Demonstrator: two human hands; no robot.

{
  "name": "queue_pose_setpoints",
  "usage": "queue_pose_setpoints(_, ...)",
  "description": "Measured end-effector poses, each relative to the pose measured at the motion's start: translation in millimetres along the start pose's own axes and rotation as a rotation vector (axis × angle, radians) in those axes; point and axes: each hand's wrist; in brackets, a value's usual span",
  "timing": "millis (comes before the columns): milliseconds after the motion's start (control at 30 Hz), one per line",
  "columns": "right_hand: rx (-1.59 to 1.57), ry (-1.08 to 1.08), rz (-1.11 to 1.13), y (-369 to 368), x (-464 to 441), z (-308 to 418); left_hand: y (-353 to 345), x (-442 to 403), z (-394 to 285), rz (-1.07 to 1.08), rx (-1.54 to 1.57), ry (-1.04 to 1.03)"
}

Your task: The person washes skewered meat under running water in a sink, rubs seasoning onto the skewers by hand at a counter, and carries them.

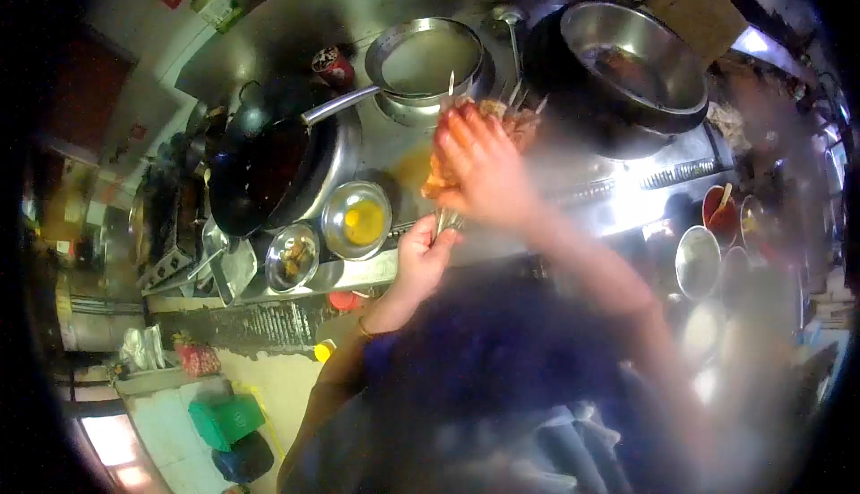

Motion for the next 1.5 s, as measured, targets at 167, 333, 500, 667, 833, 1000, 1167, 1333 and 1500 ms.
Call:
queue_pose_setpoints(167,-0.289,0.012,0.163,-34,44,7,16,-2,2,-0.076,0.001,0.016)
queue_pose_setpoints(333,0.026,-0.078,-0.215,-7,-33,21,18,-5,9,-0.046,-0.089,-0.149)
queue_pose_setpoints(500,-0.358,0.016,-0.057,-46,2,21,19,-8,-3,-0.093,0.074,-0.158)
queue_pose_setpoints(667,-1.228,-0.664,-0.57,-51,-31,19,14,-4,14,-0.215,-0.296,-0.344)
queue_pose_setpoints(833,-1.488,-0.891,-0.681,-70,-40,5,13,-7,22,-0.177,-0.516,-0.39)
queue_pose_setpoints(1000,-1.64,-0.923,-0.49,-47,-32,11,3,7,26,-0.069,0.151,-0.115)
queue_pose_setpoints(1167,-1.722,-0.858,-0.462,-66,-22,2,1,19,11,0.026,0.349,0.079)
queue_pose_setpoints(1333,-1.739,-0.952,-0.289,-75,-14,-6,10,28,17,0.23,0.435,0.203)
queue_pose_setpoints(1500,-0.196,-0.769,0.167,-51,-10,-37,13,24,5,0.078,0.456,0.21)
Point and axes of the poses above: each hand's wrist, its own x-axis away from the middle knuckle, its own y-axis out of the back of the hand, z = x × y
